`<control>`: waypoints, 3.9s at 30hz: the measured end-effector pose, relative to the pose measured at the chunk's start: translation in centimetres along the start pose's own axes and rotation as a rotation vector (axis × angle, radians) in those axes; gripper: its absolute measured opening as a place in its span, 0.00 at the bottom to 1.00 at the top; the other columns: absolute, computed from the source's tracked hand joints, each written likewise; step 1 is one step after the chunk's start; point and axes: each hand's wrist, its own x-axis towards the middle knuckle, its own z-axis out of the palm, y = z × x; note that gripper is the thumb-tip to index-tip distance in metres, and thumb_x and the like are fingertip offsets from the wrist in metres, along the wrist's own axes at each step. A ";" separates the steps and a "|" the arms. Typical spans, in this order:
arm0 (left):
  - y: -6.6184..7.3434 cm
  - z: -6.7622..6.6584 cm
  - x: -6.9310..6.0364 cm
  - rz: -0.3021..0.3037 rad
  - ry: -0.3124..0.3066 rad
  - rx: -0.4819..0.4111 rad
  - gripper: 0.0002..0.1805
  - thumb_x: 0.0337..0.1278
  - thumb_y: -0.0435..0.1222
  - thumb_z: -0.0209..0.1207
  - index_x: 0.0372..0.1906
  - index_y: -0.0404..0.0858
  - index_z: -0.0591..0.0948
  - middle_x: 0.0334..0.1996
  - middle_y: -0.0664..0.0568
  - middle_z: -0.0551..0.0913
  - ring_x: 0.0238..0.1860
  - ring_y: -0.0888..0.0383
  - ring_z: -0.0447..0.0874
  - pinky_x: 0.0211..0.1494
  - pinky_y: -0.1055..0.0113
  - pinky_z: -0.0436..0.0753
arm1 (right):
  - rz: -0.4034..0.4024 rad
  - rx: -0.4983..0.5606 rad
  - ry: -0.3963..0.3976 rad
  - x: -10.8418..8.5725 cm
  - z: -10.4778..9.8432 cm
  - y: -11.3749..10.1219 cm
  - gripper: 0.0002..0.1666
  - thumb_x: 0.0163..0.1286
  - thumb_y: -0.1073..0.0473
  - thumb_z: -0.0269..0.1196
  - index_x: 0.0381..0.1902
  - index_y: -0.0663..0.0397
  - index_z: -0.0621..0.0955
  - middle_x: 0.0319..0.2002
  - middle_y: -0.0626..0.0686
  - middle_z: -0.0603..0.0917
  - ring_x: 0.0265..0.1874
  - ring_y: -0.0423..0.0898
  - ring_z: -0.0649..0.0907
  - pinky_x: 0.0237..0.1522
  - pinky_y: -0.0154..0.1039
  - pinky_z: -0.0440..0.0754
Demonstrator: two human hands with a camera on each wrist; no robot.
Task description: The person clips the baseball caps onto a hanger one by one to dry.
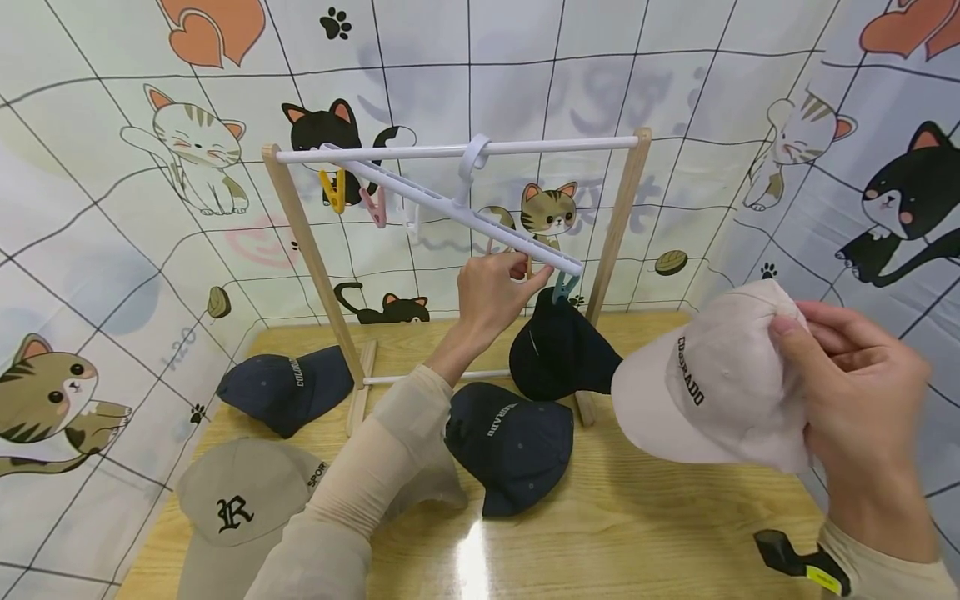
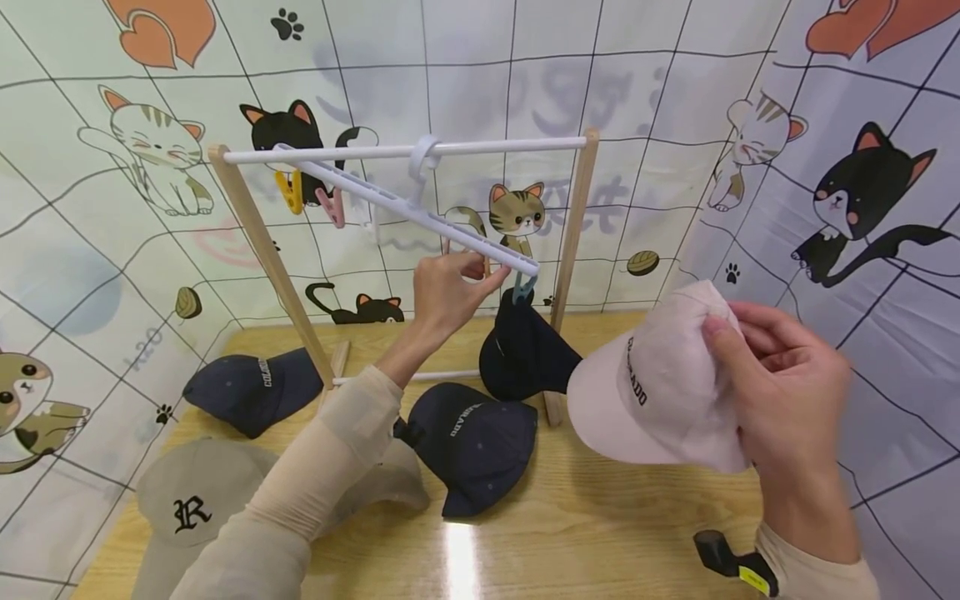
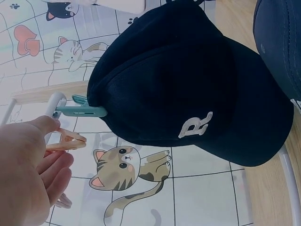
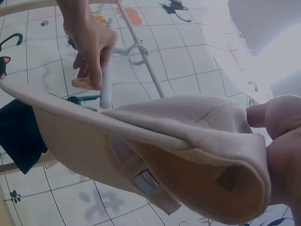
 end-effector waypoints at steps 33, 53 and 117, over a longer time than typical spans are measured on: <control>0.8 -0.7 1.2 0.005 -0.116 -0.081 0.24 0.68 0.47 0.78 0.18 0.40 0.88 0.20 0.51 0.92 0.27 0.54 0.90 0.33 0.68 0.69 | -0.051 -0.074 -0.584 -2.2 9.7 2.5 0.09 0.78 0.64 0.73 0.53 0.56 0.91 0.39 0.41 0.98 0.30 0.36 0.94 0.33 0.32 0.92; 1.5 -1.6 2.0 -0.049 -0.179 -0.138 0.26 0.65 0.50 0.79 0.13 0.44 0.88 0.16 0.55 0.90 0.23 0.63 0.88 0.27 0.74 0.64 | -0.077 -0.162 -0.689 -2.4 11.6 3.1 0.13 0.80 0.63 0.72 0.58 0.63 0.89 0.40 0.36 0.97 0.32 0.36 0.91 0.35 0.31 0.90; 1.2 -1.4 4.7 -0.101 -0.056 -0.052 0.34 0.65 0.46 0.74 0.07 0.50 0.68 0.09 0.63 0.59 0.18 0.66 0.50 0.24 0.72 0.49 | -0.385 -0.643 -0.590 1.0 17.9 6.2 0.14 0.78 0.59 0.71 0.51 0.65 0.88 0.41 0.63 0.97 0.46 0.62 0.95 0.50 0.59 0.88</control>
